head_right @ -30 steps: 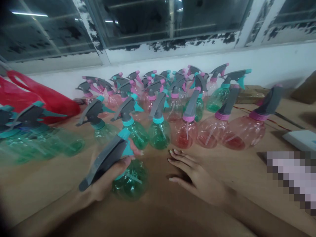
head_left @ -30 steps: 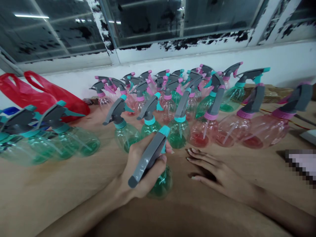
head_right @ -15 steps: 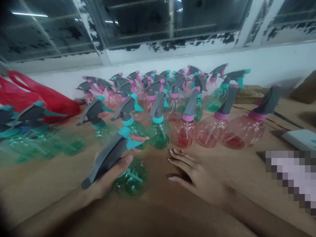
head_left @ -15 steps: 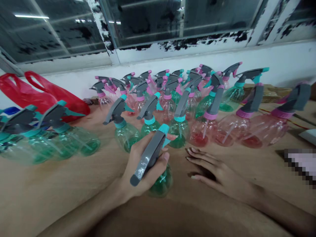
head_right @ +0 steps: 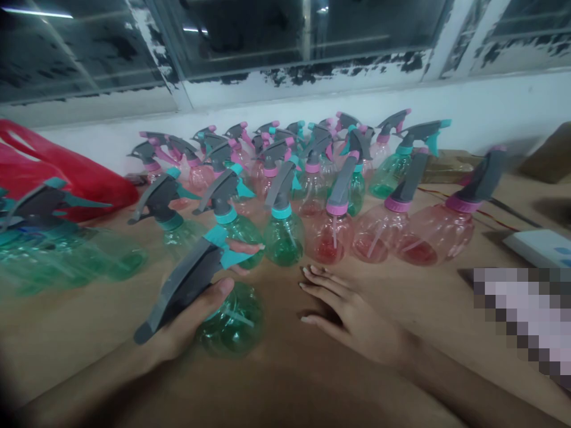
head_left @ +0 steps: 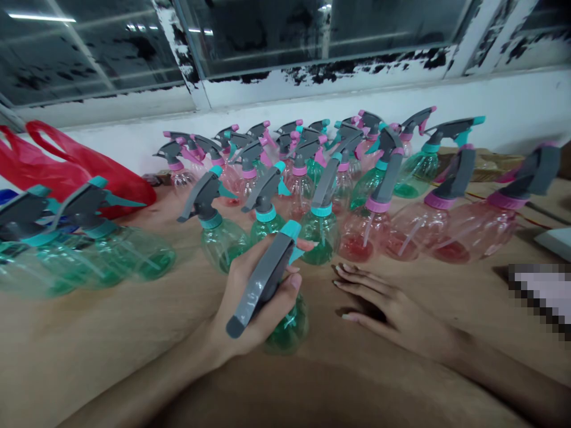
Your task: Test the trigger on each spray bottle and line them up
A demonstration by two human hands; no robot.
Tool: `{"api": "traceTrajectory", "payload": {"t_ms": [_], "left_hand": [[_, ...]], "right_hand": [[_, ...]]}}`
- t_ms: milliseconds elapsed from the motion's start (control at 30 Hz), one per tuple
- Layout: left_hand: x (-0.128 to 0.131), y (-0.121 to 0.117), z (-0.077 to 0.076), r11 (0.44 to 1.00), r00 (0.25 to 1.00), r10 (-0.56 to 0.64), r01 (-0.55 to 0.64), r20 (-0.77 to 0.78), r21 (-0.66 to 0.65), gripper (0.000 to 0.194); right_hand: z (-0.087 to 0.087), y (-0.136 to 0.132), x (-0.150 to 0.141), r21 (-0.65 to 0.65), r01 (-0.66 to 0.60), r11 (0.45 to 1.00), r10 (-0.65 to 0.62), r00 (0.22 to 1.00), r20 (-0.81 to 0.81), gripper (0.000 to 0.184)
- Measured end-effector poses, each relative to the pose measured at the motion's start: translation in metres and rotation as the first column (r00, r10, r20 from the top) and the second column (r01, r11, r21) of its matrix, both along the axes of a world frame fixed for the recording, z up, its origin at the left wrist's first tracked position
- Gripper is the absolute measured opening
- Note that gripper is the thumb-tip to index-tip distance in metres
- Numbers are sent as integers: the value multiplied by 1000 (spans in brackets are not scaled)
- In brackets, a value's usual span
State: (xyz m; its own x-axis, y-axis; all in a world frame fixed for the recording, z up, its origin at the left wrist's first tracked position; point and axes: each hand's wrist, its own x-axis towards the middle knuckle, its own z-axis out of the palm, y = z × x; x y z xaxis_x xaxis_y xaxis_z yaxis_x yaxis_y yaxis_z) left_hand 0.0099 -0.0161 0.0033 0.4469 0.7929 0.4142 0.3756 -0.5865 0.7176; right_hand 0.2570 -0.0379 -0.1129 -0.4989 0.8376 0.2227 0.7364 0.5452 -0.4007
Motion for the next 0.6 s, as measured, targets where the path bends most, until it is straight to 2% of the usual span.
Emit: {"api": "traceTrajectory", "payload": {"t_ms": [600], "left_hand": [[1, 0, 2, 999, 999, 36, -37, -11, -31, 26]], "right_hand": [[0, 0, 0, 8, 2, 1000, -2, 1000, -21, 48]]}}
